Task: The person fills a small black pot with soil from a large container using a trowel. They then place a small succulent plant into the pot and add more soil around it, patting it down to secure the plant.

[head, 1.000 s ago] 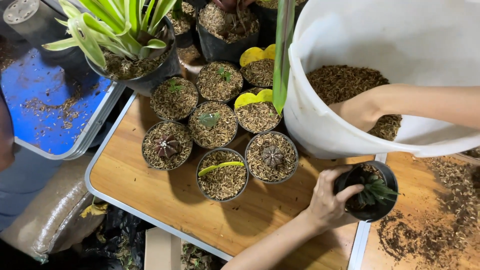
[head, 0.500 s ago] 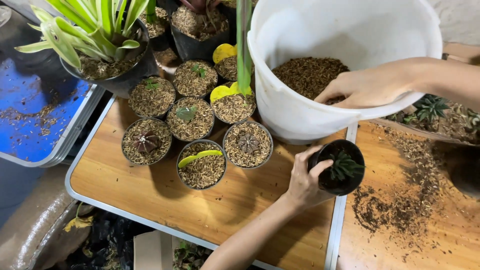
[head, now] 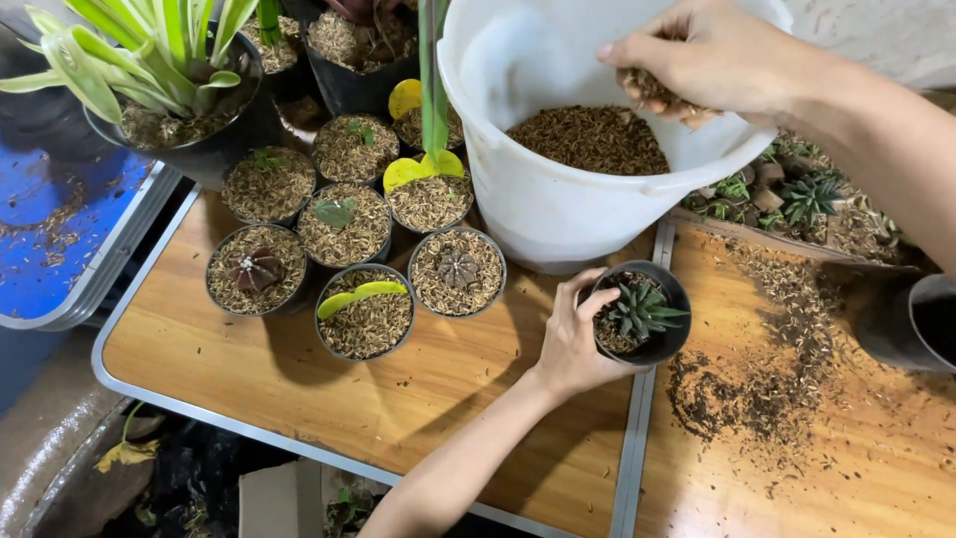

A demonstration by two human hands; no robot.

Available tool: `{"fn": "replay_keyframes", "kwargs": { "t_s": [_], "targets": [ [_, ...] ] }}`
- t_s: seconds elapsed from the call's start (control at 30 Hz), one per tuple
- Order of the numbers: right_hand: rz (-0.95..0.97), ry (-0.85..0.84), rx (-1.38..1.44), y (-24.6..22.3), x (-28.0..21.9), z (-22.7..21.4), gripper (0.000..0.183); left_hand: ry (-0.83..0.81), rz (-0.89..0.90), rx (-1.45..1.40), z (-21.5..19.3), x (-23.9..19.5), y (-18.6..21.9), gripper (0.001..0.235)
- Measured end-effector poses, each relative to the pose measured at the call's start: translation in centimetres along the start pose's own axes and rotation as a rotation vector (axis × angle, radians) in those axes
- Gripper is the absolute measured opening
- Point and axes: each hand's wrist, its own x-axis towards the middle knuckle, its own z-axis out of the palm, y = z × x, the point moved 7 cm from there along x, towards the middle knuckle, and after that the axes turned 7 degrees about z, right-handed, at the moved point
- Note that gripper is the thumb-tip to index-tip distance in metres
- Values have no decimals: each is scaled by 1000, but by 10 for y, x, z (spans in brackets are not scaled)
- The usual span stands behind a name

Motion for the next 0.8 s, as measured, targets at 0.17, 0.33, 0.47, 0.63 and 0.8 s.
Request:
{"fn": "replay_keyframes", "kwargs": {
  "t_s": [0.17,0.33,0.47,0.63,0.8],
  "targets": [
    [259,214,114,-15,-26,-9,57,-38,0,13,0,2,3,97],
    [152,249,76,-7,-18,-5,36,123,-4,-4,-6,7,5,89],
    [12,299,28,2,-6,-3,39,124,11,-7,-4,6,4,91],
    [-113,367,85,18,4,-12,47,-46,62,1,-1,10,8,95],
    [-271,342,596,42,-8,-29,28,-141,-2,-88,3,13,6,96]
  ]
}}
